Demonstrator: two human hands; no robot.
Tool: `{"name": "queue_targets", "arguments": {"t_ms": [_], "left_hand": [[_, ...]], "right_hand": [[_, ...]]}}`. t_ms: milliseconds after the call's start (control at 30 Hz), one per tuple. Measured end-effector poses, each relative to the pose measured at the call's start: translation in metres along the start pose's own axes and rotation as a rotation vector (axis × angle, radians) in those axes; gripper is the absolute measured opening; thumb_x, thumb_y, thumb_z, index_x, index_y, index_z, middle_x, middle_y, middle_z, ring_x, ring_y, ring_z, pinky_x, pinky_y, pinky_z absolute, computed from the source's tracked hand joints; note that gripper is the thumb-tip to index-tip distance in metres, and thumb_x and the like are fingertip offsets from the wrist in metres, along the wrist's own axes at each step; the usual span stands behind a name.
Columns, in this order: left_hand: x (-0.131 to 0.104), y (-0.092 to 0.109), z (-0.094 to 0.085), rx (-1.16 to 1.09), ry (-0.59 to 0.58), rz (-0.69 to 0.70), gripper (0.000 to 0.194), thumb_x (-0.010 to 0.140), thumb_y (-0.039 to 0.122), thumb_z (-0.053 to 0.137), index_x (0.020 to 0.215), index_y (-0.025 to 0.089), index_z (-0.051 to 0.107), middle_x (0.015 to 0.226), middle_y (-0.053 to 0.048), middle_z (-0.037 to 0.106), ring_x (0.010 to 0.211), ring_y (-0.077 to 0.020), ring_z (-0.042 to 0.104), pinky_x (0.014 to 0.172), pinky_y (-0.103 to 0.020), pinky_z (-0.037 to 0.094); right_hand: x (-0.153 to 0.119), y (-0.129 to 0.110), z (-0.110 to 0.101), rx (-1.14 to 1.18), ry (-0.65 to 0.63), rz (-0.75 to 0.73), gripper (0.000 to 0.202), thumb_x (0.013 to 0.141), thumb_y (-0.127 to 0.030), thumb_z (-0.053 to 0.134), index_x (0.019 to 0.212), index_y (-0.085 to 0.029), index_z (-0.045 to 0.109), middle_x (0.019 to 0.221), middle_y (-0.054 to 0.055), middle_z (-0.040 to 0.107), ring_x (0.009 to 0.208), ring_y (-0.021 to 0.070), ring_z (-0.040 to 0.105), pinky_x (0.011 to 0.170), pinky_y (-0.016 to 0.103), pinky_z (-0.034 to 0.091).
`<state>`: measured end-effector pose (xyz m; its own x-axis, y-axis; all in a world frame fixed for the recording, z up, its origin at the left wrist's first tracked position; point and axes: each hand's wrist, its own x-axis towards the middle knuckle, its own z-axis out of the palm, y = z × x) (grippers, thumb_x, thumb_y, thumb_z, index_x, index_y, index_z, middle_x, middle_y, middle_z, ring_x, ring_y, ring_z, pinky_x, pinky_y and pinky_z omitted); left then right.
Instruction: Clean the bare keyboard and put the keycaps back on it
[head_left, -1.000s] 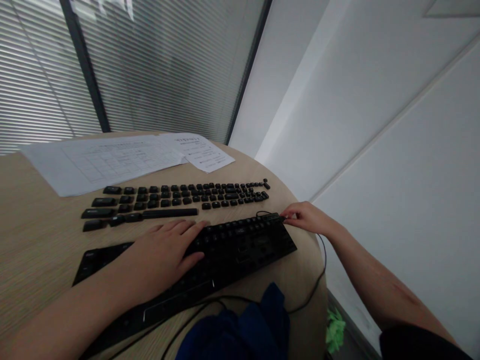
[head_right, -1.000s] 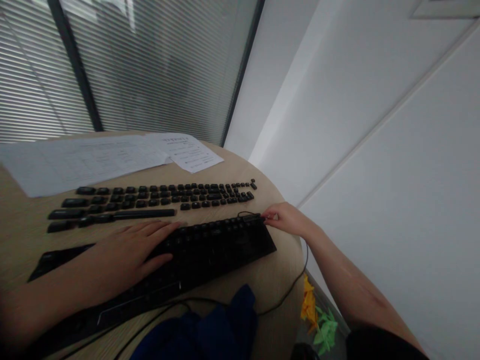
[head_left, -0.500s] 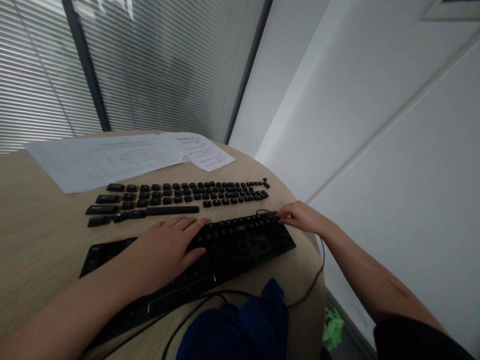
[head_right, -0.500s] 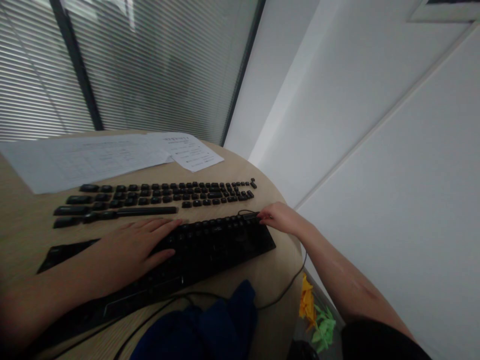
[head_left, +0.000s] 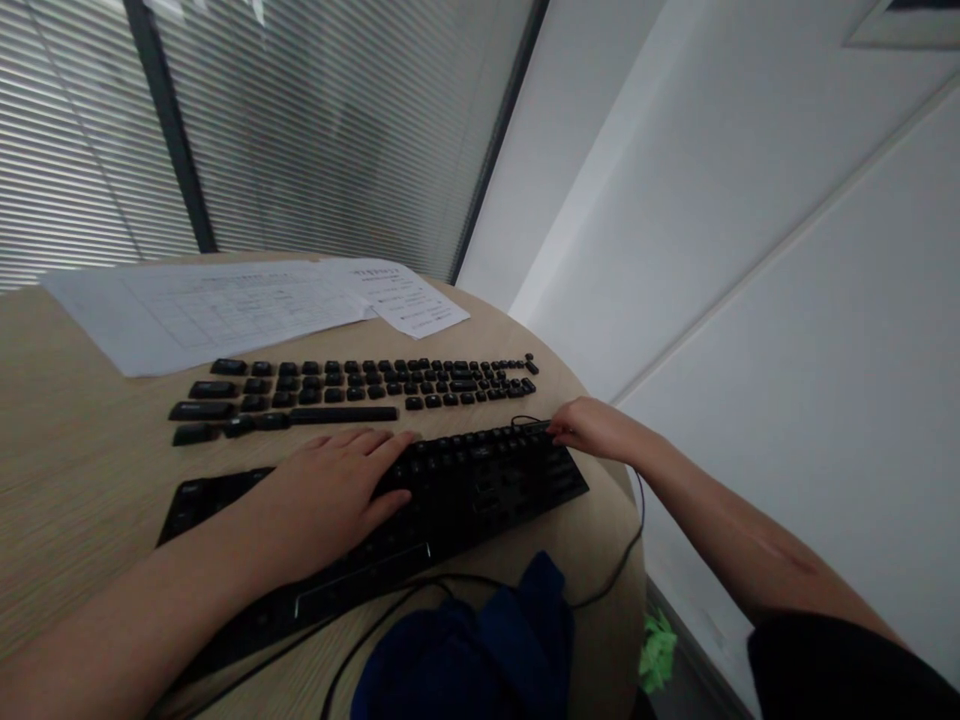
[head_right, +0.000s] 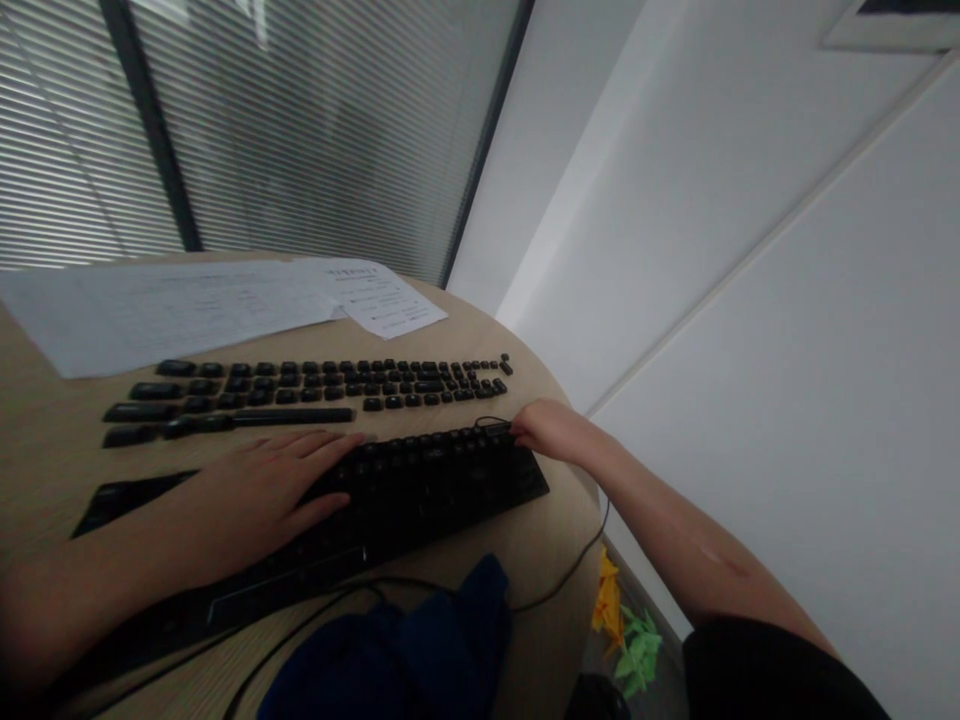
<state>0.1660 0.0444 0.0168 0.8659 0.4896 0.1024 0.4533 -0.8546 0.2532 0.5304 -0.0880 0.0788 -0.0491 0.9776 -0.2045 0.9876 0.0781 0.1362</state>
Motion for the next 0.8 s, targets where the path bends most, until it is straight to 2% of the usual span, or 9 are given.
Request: {"name": "queue_targets", "arguments": {"t_ms": [533, 800], "left_hand": [[-0.0016, 0.0022, -0.0019, -0.008, 0.004, 0.011, 0.066, 0.095, 0.049, 0.046, 0.152, 0.015, 0.054, 0.150, -0.017, 0.061, 0.137, -0.0379, 0.057, 0.114, -0.055, 0.043], [-0.0005, 0.0032, -0.0007, 0.001, 0.011, 0.010, 0.065, 0.095, 0.049, 0.048, 0.152, 0.016, 0.054, 0.149, -0.017, 0.062, 0.135, -0.0385, 0.058, 0.112, -0.054, 0.044]], "right_hand": [[0.0062, -0.0024, -0.0025, -0.121, -0.044, -0.017, 0.012, 0.087, -0.022, 0.075, 0.094, -0.023, 0.084, 0.092, 0.008, 0.082, 0.084, 0.0228, 0.073, 0.073, 0.028, 0.045], [0.0026, -0.0030, -0.0053, -0.068, -0.050, -0.019, 0.011, 0.088, -0.025, 0.075, 0.093, -0.022, 0.084, 0.093, 0.008, 0.082, 0.083, 0.0210, 0.074, 0.072, 0.027, 0.046]]}}
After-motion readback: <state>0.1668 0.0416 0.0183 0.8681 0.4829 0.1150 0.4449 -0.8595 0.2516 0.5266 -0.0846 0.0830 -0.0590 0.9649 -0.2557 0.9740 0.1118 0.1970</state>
